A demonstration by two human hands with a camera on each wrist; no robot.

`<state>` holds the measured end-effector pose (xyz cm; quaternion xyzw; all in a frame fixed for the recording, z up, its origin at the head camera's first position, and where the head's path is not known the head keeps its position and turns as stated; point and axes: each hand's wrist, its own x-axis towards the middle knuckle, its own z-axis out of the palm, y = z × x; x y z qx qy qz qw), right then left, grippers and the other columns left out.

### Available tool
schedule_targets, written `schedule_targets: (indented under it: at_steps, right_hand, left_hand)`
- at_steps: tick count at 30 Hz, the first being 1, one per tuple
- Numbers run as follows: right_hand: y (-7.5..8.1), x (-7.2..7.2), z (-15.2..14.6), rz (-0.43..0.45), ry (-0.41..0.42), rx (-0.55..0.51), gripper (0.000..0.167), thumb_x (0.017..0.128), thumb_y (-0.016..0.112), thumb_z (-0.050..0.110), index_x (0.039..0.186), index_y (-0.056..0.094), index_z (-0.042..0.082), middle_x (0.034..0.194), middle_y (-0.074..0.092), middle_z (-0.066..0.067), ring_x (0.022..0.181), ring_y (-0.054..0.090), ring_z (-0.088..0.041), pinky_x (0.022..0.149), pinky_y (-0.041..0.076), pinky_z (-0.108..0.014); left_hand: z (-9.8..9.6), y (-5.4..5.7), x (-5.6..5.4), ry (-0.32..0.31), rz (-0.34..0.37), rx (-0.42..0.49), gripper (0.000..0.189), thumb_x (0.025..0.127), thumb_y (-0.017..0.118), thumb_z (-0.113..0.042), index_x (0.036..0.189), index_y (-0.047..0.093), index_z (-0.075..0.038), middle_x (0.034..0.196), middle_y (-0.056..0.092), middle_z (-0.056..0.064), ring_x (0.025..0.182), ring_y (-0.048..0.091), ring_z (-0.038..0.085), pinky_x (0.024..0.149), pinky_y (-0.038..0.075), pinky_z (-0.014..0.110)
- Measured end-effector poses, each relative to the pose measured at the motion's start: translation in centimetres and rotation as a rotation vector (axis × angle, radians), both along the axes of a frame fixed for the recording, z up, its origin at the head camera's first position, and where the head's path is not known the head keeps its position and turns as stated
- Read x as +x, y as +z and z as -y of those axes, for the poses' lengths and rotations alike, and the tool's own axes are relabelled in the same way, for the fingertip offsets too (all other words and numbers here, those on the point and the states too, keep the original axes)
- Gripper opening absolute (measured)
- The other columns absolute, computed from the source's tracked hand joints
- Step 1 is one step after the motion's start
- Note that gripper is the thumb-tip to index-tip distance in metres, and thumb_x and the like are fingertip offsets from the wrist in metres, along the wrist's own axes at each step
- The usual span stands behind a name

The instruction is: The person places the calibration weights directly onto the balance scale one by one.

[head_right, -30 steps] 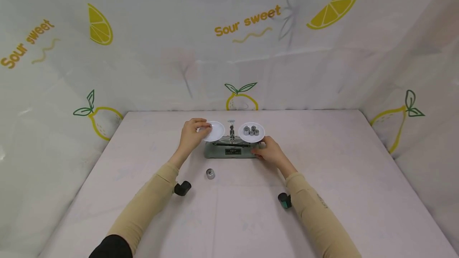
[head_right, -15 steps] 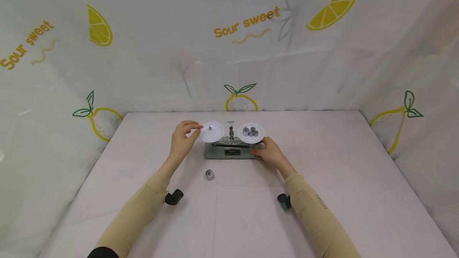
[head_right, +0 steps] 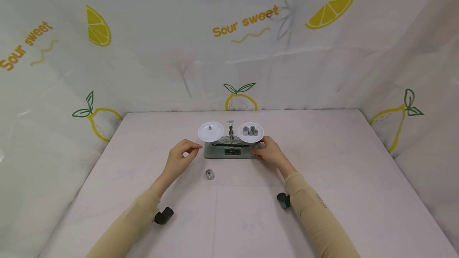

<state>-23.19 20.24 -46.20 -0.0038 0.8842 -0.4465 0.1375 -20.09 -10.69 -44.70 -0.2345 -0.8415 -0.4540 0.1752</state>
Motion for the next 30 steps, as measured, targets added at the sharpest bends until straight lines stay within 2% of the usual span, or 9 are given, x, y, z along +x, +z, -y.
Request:
schedule_targets:
  at_steps: [7, 11, 12, 14, 16, 18, 20, 26, 30]
  right_hand:
    - [0.0, 0.0, -0.1, 0.001, -0.003, 0.003, 0.064, 0.084, 0.068, 0.019, 0.135, 0.037, -0.006, 0.135, 0.043, -0.028, 0.075, 0.060, -0.012, 0.071, 0.050, -0.026]
    - [0.0, -0.2, -0.1, -0.001, -0.017, 0.031, 0.066, 0.083, 0.069, 0.022, 0.135, 0.038, -0.005, 0.134, 0.045, -0.028, 0.078, 0.062, -0.015, 0.079, 0.050, -0.032]
    - [0.0, -0.2, -0.1, -0.003, -0.020, 0.034, 0.066, 0.083, 0.070, 0.022, 0.135, 0.039, -0.004, 0.135, 0.044, -0.027, 0.081, 0.062, -0.019, 0.084, 0.049, -0.036]
    - [0.0, -0.2, -0.1, -0.008, -0.020, 0.043, 0.066, 0.082, 0.070, 0.023, 0.135, 0.040, -0.004, 0.138, 0.042, -0.027, 0.098, 0.060, -0.027, 0.095, 0.044, -0.045]
    - [0.1, -0.2, -0.1, -0.007, -0.017, 0.038, 0.066, 0.082, 0.070, 0.023, 0.135, 0.040, -0.004, 0.141, 0.039, -0.027, 0.115, 0.051, -0.035, 0.103, 0.036, -0.052]
    - [0.2, -0.2, -0.1, -0.005, -0.016, 0.029, 0.066, 0.082, 0.070, 0.023, 0.135, 0.040, -0.005, 0.143, 0.036, -0.027, 0.126, 0.041, -0.039, 0.107, 0.030, -0.055]
    - [0.2, -0.1, -0.1, 0.001, -0.014, 0.020, 0.067, 0.083, 0.070, 0.023, 0.135, 0.039, -0.005, 0.144, 0.034, -0.027, 0.130, 0.036, -0.040, 0.108, 0.029, -0.056]
    - [0.2, 0.0, -0.1, 0.007, -0.015, 0.009, 0.067, 0.083, 0.069, 0.023, 0.136, 0.038, -0.005, 0.144, 0.035, -0.027, 0.122, 0.046, -0.038, 0.101, 0.040, -0.050]
    - [0.1, -0.1, -0.1, 0.008, -0.017, 0.011, 0.067, 0.084, 0.069, 0.023, 0.135, 0.038, -0.006, 0.143, 0.036, -0.028, 0.105, 0.059, -0.030, 0.093, 0.047, -0.042]
  left_hand:
    - [0.1, -1.6, 1.0, -0.154, 0.201, -0.130, 0.016, 0.083, 0.067, -0.009, 0.098, 0.069, -0.003, 0.093, 0.067, 0.005, 0.080, 0.062, 0.015, 0.071, 0.050, 0.021]
    - [-0.2, -2.0, 1.2, -0.221, 0.262, -0.204, 0.023, 0.081, 0.071, -0.014, 0.102, 0.068, -0.005, 0.095, 0.066, 0.006, 0.081, 0.063, 0.016, 0.072, 0.049, 0.021]
    - [-0.2, -2.0, 1.3, -0.228, 0.276, -0.222, 0.025, 0.080, 0.071, -0.015, 0.103, 0.067, -0.005, 0.096, 0.066, 0.006, 0.081, 0.063, 0.015, 0.072, 0.049, 0.021]
    - [-0.3, -2.0, 1.4, -0.237, 0.303, -0.246, 0.028, 0.079, 0.073, -0.015, 0.104, 0.067, -0.005, 0.096, 0.065, 0.006, 0.081, 0.062, 0.016, 0.072, 0.049, 0.020]
    - [-0.4, -2.0, 1.4, -0.237, 0.331, -0.267, 0.029, 0.078, 0.074, -0.016, 0.104, 0.067, -0.006, 0.095, 0.064, 0.006, 0.081, 0.060, 0.015, 0.072, 0.048, 0.019]
    - [-0.4, -2.0, 1.5, -0.243, 0.333, -0.288, 0.029, 0.077, 0.074, -0.016, 0.103, 0.067, -0.005, 0.093, 0.063, 0.005, 0.080, 0.058, 0.014, 0.071, 0.047, 0.020]
    - [-0.4, -1.9, 1.5, -0.250, 0.335, -0.309, 0.028, 0.076, 0.075, -0.015, 0.101, 0.067, -0.005, 0.089, 0.061, 0.005, 0.079, 0.056, 0.013, 0.070, 0.046, 0.020]
    - [-0.5, -2.2, 1.2, -0.269, 0.369, -0.357, 0.023, 0.076, 0.075, -0.015, 0.097, 0.067, -0.007, 0.085, 0.060, 0.003, 0.076, 0.054, 0.009, 0.068, 0.044, 0.018]
    - [-0.6, -2.4, 1.0, -0.278, 0.410, -0.378, 0.024, 0.078, 0.074, -0.015, 0.098, 0.066, -0.007, 0.085, 0.061, 0.002, 0.077, 0.054, 0.007, 0.069, 0.045, 0.018]
